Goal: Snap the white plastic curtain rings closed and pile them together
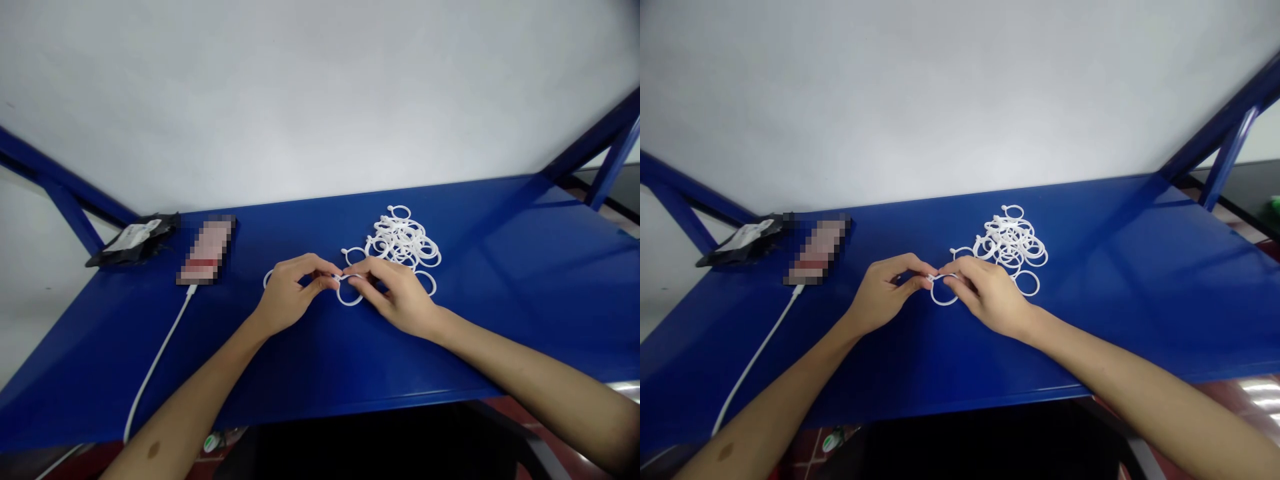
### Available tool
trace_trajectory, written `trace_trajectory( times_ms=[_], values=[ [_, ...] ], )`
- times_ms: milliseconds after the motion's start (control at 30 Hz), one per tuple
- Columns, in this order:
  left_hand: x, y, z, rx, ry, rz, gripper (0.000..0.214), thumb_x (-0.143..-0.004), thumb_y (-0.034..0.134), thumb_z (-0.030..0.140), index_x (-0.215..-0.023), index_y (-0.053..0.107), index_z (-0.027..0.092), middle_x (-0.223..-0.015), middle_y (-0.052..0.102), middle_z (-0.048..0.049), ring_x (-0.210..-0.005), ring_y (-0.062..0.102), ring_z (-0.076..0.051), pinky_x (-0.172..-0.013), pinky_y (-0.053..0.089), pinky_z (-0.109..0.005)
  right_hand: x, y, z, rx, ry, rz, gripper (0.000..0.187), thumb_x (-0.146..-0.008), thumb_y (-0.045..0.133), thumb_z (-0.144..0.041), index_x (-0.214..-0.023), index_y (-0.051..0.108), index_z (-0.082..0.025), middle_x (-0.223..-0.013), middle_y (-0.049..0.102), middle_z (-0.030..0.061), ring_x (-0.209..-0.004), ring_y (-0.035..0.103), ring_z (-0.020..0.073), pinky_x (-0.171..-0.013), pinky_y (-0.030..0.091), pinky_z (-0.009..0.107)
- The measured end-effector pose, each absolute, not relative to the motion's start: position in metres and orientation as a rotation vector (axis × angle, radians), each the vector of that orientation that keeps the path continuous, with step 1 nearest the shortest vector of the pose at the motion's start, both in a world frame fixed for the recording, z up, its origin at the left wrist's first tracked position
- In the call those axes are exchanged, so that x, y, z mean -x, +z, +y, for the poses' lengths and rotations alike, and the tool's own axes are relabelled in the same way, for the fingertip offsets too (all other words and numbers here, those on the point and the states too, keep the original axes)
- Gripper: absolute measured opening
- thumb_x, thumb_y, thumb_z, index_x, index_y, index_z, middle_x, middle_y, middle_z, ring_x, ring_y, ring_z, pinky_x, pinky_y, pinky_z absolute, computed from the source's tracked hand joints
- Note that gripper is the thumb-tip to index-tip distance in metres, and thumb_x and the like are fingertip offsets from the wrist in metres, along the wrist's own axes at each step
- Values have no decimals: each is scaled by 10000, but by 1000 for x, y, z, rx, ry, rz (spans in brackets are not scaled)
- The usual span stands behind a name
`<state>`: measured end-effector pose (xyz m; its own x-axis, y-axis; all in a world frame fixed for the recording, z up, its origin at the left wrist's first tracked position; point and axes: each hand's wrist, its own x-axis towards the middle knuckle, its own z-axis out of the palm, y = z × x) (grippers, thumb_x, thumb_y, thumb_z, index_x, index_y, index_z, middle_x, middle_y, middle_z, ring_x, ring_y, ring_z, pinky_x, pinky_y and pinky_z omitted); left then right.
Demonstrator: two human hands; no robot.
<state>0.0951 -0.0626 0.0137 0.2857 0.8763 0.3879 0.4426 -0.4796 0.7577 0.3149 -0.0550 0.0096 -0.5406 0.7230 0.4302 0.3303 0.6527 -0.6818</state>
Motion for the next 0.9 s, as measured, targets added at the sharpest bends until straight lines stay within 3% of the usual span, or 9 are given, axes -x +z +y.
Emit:
trace_trajectory(
  times_ms=[167, 500, 667, 800, 900],
  values=[
    [-96, 11, -65, -2122, 1111, 1208, 82, -891, 697, 226, -810, 715, 222, -776, 727, 23, -714, 668, -120, -673, 500, -240, -317, 11, -54, 749, 817, -2172, 106, -999, 536, -219, -911, 591, -195, -923, 710, 39, -828, 679, 139, -698, 515, 246],
    [-102, -2, -67, -2337, 1088, 1300, 82, -932, 622, 193, -888, 675, 239, -666, 717, 58, -743, 657, -159, -781, 481, -316, -321, 4, -55, 716, 810, -2309, 159, -1029, 474, -237, -980, 614, -182, -896, 694, 42, -774, 664, 136, -704, 516, 264],
    [-91, 9, -58, -2418, 966, 1461, 78, -912, 666, 308, -912, 691, 234, -800, 719, 5, -805, 638, -189, -854, 472, -362, -317, 5, -50, 795, 618, -2249, 154, -1024, 490, -251, -1010, 629, -187, -954, 702, 59, -865, 674, 161, -757, 534, 289],
    [-61, 27, -53, -2485, 645, 1725, 196, -921, 594, 301, -1077, 675, 215, -1091, 684, -82, -1032, 592, -281, -936, 459, -453, -324, 8, -37, 910, 309, -2224, 182, -1012, 498, -244, -1025, 670, -185, -956, 684, 89, -903, 641, 215, -804, 524, 374],
    [-38, 30, -52, -2483, 384, 1763, 344, -869, 617, 362, -1184, 639, 224, -1163, 642, -99, -1069, 584, -313, -945, 467, -483, -335, 9, -23, 983, 123, -2175, 190, -999, 515, -244, -1023, 697, -197, -967, 671, 102, -905, 597, 242, -802, 506, 409]
  ],
)
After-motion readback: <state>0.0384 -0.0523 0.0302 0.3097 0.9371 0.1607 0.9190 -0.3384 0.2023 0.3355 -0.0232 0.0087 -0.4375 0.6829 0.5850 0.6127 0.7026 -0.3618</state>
